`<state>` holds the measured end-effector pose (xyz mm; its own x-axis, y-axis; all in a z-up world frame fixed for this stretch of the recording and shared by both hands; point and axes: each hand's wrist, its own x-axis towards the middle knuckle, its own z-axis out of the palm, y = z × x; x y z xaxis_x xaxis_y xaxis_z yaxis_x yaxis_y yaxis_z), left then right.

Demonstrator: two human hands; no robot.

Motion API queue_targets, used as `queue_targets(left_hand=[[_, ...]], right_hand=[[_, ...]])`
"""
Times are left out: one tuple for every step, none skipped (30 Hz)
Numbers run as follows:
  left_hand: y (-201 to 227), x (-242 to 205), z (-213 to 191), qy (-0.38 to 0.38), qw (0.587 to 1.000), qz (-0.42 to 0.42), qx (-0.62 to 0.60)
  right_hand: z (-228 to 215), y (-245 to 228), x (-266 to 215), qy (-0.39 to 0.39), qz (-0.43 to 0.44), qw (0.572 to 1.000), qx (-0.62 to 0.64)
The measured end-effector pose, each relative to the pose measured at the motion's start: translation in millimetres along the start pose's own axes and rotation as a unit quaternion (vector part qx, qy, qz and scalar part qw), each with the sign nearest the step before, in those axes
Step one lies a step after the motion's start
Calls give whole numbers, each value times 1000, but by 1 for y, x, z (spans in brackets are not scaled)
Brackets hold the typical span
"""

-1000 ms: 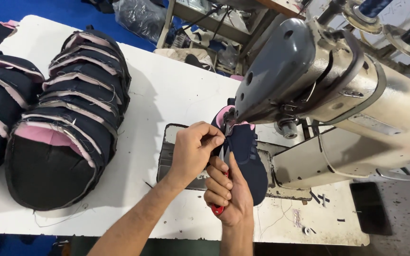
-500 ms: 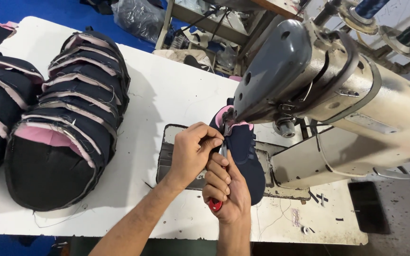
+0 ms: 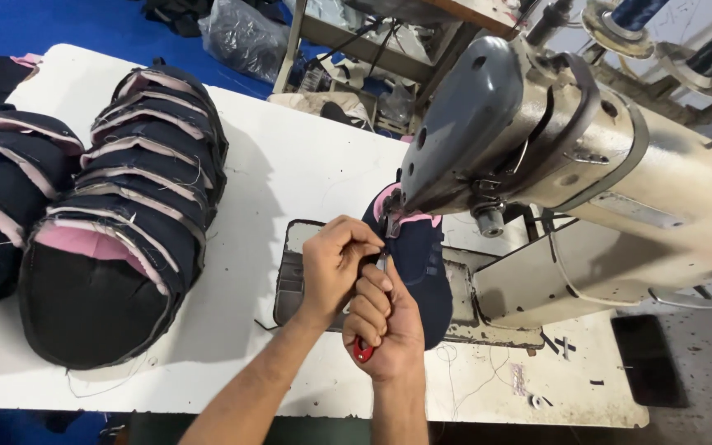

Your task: The person operates a sewing machine to stitch a dark blue slipper with pink lining. They guide the slipper under the needle, sew along the edges, and use red scissors to cut the thread. The person then picks up another slipper and prepares it for sewing.

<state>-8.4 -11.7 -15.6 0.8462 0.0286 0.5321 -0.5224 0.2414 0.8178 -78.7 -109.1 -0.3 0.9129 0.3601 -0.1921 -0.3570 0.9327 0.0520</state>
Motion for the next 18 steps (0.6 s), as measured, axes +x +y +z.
queue_targets(left_hand=[[-3,-4,3,-1,1000,0,1],[-6,-6,7,33,998,-43,-30],[-9,-9,10,66,992,-85,-62],[-9,-11,13,65,992,-84,-62],[-10,-13,16,85,992,-71,-57],[-11,-15,18,108,991,-56,-52],[-6,-14,17,110,991,-55,-52],[-1,-13,15,88,995,-35,-17],[3,-11,13,66,998,-15,19],[5,-8,12,65,998,-16,20],[7,-5,10,52,996,-63,33],[9,-2,8,38,992,-110,46],[7,-4,7,39,992,-112,47],[4,-3,6,28,988,-147,26],[2,-2,6,18,983,-182,4],[1,-2,5,17,983,-183,4],[1,-2,5,16,983,-181,1],[0,-1,6,14,984,-178,-3]], right_hand=[[-1,0,0,0,0,1000,2],[-1,-1,0,-12,8,1000,4],[-1,-1,1,-24,16,1000,7],[-1,-3,-1,-25,16,1000,7],[-1,-4,-2,-25,21,999,15],[-1,-5,-3,-24,28,999,21],[0,-7,-5,-24,30,999,20],[1,-9,-7,-22,43,998,28],[2,-12,-9,-21,55,998,36],[3,-11,-9,-21,56,998,38],[4,-10,-10,-17,54,998,14],[4,-9,-10,-12,53,998,-9],[3,-8,-10,-10,54,998,-7],[3,-8,-9,-22,49,998,-20],[3,-8,-7,-33,43,998,-33],[3,-7,-7,-32,42,998,-32],[2,-7,-7,-30,37,998,-32],[3,-7,-8,-28,30,999,-33]])
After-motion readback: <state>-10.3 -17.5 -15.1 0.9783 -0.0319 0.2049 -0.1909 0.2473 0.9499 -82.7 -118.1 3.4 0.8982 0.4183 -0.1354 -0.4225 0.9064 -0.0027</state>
